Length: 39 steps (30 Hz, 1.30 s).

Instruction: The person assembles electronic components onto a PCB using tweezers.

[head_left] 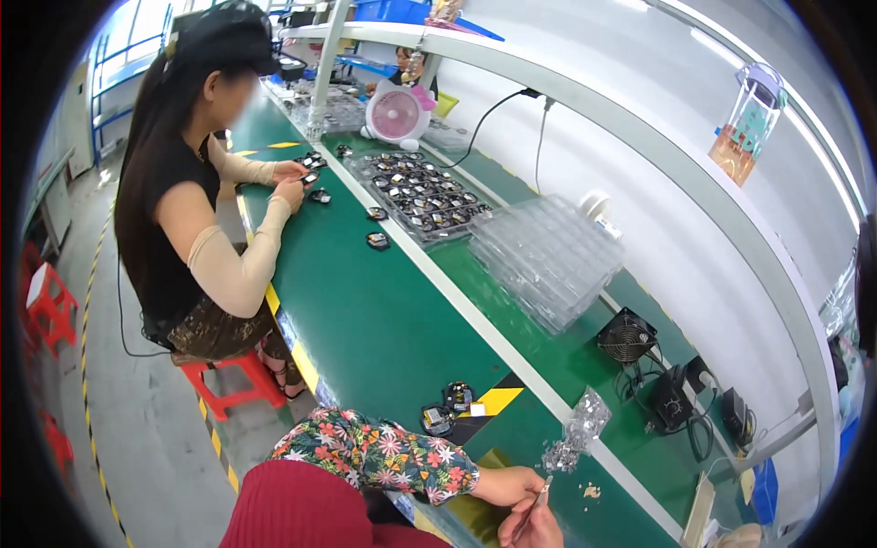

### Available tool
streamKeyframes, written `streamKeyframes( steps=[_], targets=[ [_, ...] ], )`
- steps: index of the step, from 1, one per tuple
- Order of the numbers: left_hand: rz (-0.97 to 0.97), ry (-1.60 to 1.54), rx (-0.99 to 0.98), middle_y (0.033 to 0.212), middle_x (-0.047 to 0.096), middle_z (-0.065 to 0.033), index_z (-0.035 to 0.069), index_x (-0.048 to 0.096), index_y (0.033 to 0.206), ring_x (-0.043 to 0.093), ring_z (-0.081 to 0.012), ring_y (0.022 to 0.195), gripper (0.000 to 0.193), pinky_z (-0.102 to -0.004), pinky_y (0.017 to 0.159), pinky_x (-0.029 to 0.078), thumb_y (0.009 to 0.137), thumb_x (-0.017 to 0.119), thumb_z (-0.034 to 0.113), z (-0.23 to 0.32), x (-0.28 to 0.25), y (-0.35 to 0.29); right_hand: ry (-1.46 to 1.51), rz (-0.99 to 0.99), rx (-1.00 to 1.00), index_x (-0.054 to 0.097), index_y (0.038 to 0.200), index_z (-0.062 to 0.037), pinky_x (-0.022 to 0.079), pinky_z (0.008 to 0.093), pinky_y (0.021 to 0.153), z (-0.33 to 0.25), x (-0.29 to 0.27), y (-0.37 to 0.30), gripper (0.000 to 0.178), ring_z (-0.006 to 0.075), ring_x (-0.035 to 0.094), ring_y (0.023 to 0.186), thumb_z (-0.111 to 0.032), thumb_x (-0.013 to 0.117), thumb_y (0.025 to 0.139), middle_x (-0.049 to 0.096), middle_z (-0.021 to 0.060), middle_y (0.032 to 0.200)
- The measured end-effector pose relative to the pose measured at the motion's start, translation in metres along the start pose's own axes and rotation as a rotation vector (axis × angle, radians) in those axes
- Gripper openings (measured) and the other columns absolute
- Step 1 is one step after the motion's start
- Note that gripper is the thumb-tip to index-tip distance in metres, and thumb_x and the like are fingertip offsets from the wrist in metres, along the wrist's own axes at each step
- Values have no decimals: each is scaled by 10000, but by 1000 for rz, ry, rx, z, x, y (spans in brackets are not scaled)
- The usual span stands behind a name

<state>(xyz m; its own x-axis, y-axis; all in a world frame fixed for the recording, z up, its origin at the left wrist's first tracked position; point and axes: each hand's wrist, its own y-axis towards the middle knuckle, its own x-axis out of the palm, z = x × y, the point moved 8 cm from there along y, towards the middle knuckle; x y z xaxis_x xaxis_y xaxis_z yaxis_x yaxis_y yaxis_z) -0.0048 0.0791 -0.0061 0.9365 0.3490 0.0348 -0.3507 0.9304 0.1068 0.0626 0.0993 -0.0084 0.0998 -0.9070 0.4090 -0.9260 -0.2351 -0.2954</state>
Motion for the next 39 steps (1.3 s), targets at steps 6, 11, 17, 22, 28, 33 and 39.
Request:
streamKeyframes(
  steps=[6, 11, 17, 22, 28, 33, 39],
  targets=[
    [10, 0, 95, 643, 545, -36, 23, 533, 805, 511, -127, 598, 104, -259, 579, 415, 791, 430, 27, -5, 0, 4, -117, 22, -18, 448, 933, -70, 271, 194, 348, -3, -4, 5, 386, 90, 386, 383, -415, 274, 921, 559, 77, 586],
    [78, 19, 156, 740, 573, -83, 7, 526, 820, 528, -139, 715, 112, -289, 654, 419, 809, 421, 45, -1, -5, 7, -261, 53, -93, 453, 843, -58, 269, 193, 360, -9, -3, 10, 426, 86, 370, 384, -425, 252, 922, 543, 63, 570],
    [115, -23, 160, 702, 537, -65, 3, 510, 806, 492, -121, 691, 111, -273, 631, 413, 820, 409, 45, -4, -9, 9, -340, 86, -124, 448, 858, -42, 292, 192, 391, -18, 1, 9, 366, 93, 375, 401, -343, 256, 937, 528, 57, 565],
    [53, -52, -35, 705, 549, -74, 9, 504, 790, 510, -127, 678, 131, -273, 609, 411, 840, 395, 61, 17, -8, 1, -343, 48, -133, 446, 888, -39, 297, 189, 406, -25, 3, 4, 350, 88, 386, 415, -343, 279, 931, 528, 51, 576],
    [41, 37, -18, 716, 546, -72, 9, 507, 836, 523, -150, 683, 112, -271, 627, 415, 840, 405, 56, -3, -6, 5, -288, 70, -93, 443, 915, -44, 302, 183, 393, -14, -12, 3, 368, 81, 390, 406, -389, 316, 916, 547, 58, 595],
    [-21, 21, -115, 771, 574, -66, 14, 532, 939, 551, -133, 722, 160, -255, 654, 438, 837, 411, 34, 3, -4, 5, -232, 42, -95, 432, 950, -43, 291, 180, 368, -11, -12, 1, 406, 77, 398, 396, -433, 331, 901, 571, 74, 619],
    [-51, -88, -113, 763, 568, -49, 25, 518, 957, 518, -88, 705, 174, -238, 679, 431, 898, 401, 139, -19, 1, 11, 228, -136, -53, 452, 938, -8, 398, 230, 384, -8, -13, 7, 277, 165, 516, 451, -278, 467, 878, 596, 193, 794]
  ],
)
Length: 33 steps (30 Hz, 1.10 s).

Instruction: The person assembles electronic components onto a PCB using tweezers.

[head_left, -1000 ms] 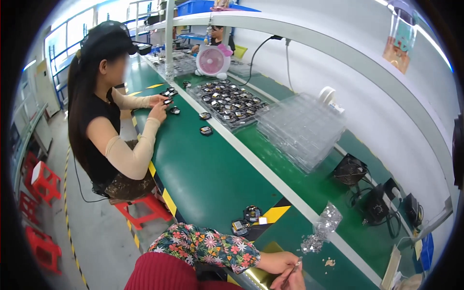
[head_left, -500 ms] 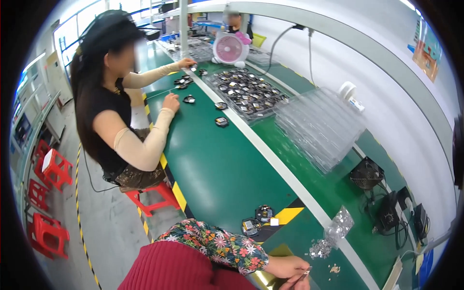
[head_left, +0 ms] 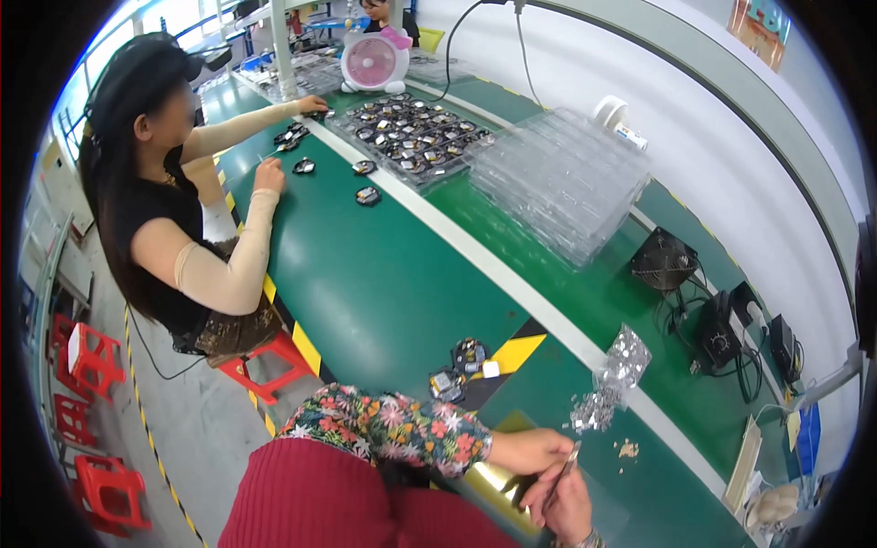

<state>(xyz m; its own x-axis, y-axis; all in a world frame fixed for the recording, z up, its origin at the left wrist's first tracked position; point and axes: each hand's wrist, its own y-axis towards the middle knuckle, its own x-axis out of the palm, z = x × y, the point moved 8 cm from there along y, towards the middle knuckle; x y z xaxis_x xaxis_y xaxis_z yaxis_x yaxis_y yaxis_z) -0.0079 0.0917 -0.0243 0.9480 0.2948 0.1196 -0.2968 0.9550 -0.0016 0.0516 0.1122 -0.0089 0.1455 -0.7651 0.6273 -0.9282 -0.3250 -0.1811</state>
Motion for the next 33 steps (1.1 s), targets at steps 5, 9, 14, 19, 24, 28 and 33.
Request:
streamKeyframes(
  steps=[5, 9, 14, 19, 24, 28, 33],
  targets=[
    [234, -129, 94, 827, 596, -82, 10, 539, 939, 560, -145, 708, 174, -270, 661, 456, 885, 436, 140, 23, -11, -10, -240, -123, 119, 461, 921, 27, 420, 236, 380, 4, 4, 4, 381, 151, 534, 467, -340, 359, 913, 578, 167, 716],
    [385, 324, 126, 847, 608, -132, 15, 542, 958, 598, -207, 755, 180, -294, 676, 466, 840, 498, 144, 56, -23, -44, -245, -151, 151, 504, 899, 34, 443, 226, 391, 2, 5, 5, 312, 141, 551, 536, -260, 399, 910, 571, 169, 882],
    [667, 878, 251, 731, 581, -140, 13, 577, 816, 580, -285, 695, 128, -365, 638, 469, 703, 577, 75, 90, -51, -99, -123, -240, 99, 497, 924, 24, 455, 226, 401, -2, 3, 7, 260, 151, 561, 565, -216, 398, 911, 560, 183, 948],
    [1022, 1369, 121, 930, 544, -127, 29, 553, 968, 497, -310, 916, 370, -389, 768, 434, 645, 657, 176, 109, -100, -136, -130, -222, 55, 493, 945, 30, 459, 226, 422, -6, 2, 5, 272, 150, 559, 593, -220, 390, 913, 559, 182, 954],
    [918, 1362, -131, 908, 556, -150, 17, 564, 997, 511, -318, 896, 434, -392, 783, 428, 658, 663, 271, 86, -127, -124, -116, -193, 38, 488, 950, 20, 450, 225, 423, -5, -2, 7, 267, 146, 555, 600, -227, 391, 914, 560, 171, 955],
    [870, 1328, -54, 898, 561, -163, 0, 566, 1009, 518, -322, 886, 441, -389, 780, 429, 641, 678, 217, 89, -121, -108, -134, -149, -2, 499, 945, 3, 373, 185, 380, -9, -2, 5, 251, 103, 498, 532, -231, 417, 907, 568, 147, 938],
    [627, 1043, 298, 989, 539, -176, -4, 497, 1106, 539, -323, 900, 548, -353, 778, 449, 632, 700, 184, 114, -47, -59, -9, 1, -179, 482, 898, -37, 250, 155, 346, -20, -18, 5, 117, 40, 382, 446, -146, 506, 860, 567, 92, 840]
  ],
)
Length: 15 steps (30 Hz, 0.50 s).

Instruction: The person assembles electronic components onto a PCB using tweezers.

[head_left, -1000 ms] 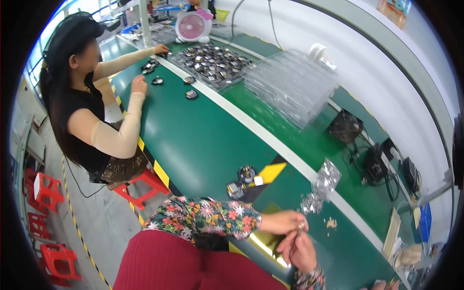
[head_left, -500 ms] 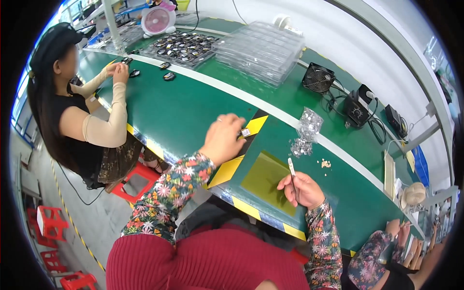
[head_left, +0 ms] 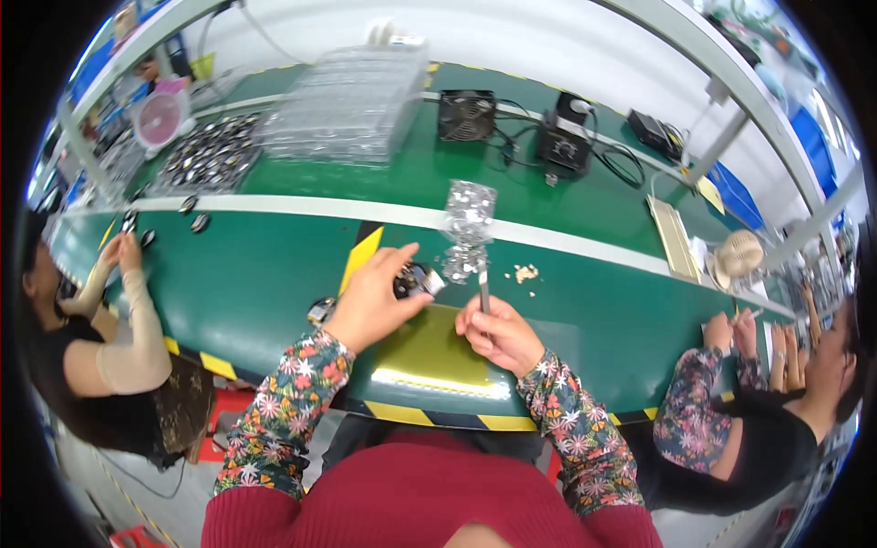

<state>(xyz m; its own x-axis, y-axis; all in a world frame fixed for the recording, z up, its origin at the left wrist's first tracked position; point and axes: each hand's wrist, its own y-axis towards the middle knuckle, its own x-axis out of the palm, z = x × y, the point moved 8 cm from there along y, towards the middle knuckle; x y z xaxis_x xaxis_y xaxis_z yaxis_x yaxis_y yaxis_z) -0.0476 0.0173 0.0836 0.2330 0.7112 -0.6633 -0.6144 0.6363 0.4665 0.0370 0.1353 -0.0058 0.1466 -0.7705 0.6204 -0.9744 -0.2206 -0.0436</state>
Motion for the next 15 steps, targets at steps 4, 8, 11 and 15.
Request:
streamKeyframes(
  steps=[4, 8, 11, 15],
  targets=[
    [-84, -158, 104, 1029, 513, -166, 25, 468, 1153, 538, -308, 920, 593, -344, 782, 449, 629, 708, 163, 34, 34, 2, -37, 244, -93, 418, 870, -80, 240, 163, 350, -16, -10, -3, 159, 41, 372, 434, -131, 562, 826, 507, 39, 726],
    [-98, -207, 134, 1037, 507, -156, 32, 477, 1151, 530, -299, 931, 591, -342, 795, 443, 619, 714, 134, 31, 43, 3, -43, 319, -112, 406, 929, -84, 231, 164, 355, -22, -8, -5, 212, 39, 354, 428, -149, 575, 819, 438, -8, 669],
    [-123, -258, 142, 1034, 505, -144, 34, 476, 1149, 528, -283, 936, 585, -337, 794, 443, 621, 714, 119, 28, 46, 0, -47, 402, -82, 417, 950, -75, 238, 161, 359, -20, -11, -3, 206, 24, 351, 438, -110, 569, 817, 466, -10, 690],
    [-235, -537, -94, 1002, 509, -93, 37, 456, 1163, 528, -205, 936, 573, -285, 777, 443, 647, 701, 66, 17, 54, -3, -169, 474, -61, 455, 925, -65, 244, 155, 360, -19, -15, -4, 181, 9, 369, 455, -30, 571, 791, 487, -18, 675]
  ],
)
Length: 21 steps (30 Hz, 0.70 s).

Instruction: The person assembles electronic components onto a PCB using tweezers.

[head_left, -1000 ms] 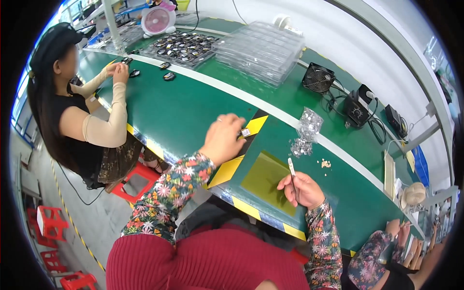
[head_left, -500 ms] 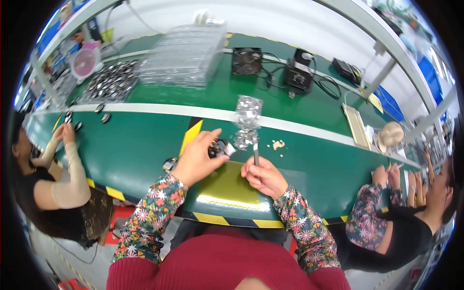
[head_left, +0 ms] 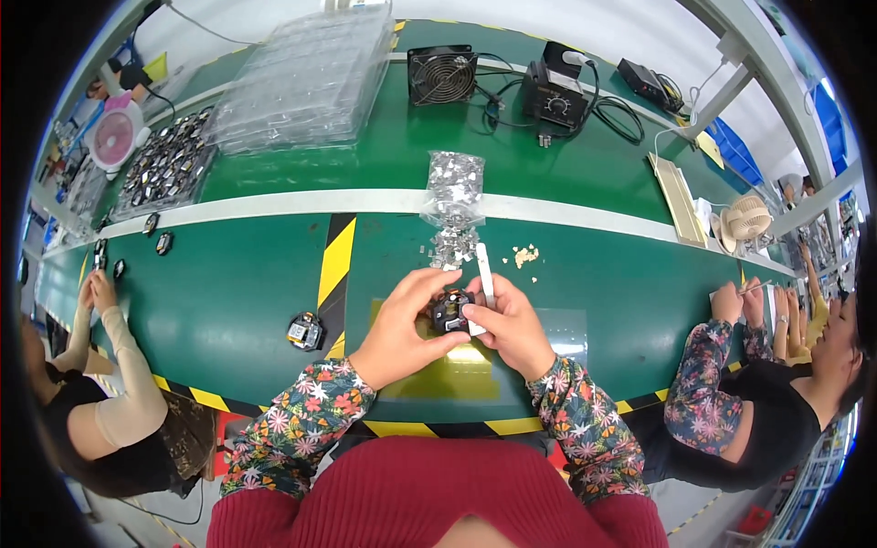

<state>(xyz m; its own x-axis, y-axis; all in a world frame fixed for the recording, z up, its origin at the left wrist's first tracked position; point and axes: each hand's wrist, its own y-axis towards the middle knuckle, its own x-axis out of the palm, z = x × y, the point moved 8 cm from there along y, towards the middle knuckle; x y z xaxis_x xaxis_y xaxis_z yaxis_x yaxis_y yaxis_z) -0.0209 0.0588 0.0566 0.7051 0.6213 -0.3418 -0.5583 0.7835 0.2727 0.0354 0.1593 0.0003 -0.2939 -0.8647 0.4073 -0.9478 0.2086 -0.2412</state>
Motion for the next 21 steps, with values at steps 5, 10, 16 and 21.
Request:
streamKeyframes(
  steps=[5, 10, 16, 21],
  targets=[
    [-22, -446, -232, 1023, 490, -60, 28, 435, 1169, 502, -105, 921, 460, -229, 752, 446, 737, 562, -68, -40, 12, -7, -110, 35, 42, 465, 946, -58, 268, 165, 380, 3, -2, -2, 187, 6, 390, 486, -23, 565, 792, 492, -31, 691],
    [-49, -415, -258, 1032, 500, -48, 28, 433, 1171, 502, -90, 926, 425, -204, 681, 472, 766, 489, -87, -37, 15, -10, -137, 10, 25, 463, 961, -50, 305, 157, 451, -1, 6, -2, 192, 1, 415, 553, -20, 558, 796, 482, -45, 684],
    [-133, -559, -381, 1084, 514, -52, 32, 439, 1160, 514, -84, 909, 384, -194, 611, 491, 788, 484, -56, -40, 24, -6, -155, 16, 15, 462, 966, -44, 311, 158, 477, 1, 1, -3, 192, -1, 416, 570, -23, 555, 799, 474, -48, 670],
    [-78, -582, -428, 1021, 541, -53, 38, 445, 1143, 536, -64, 814, 367, -179, 581, 478, 790, 503, -42, -47, 19, -9, -164, 53, 59, 460, 964, -42, 279, 164, 416, 0, 0, -3, 185, 2, 383, 499, -51, 555, 806, 473, -43, 644]
  ],
)
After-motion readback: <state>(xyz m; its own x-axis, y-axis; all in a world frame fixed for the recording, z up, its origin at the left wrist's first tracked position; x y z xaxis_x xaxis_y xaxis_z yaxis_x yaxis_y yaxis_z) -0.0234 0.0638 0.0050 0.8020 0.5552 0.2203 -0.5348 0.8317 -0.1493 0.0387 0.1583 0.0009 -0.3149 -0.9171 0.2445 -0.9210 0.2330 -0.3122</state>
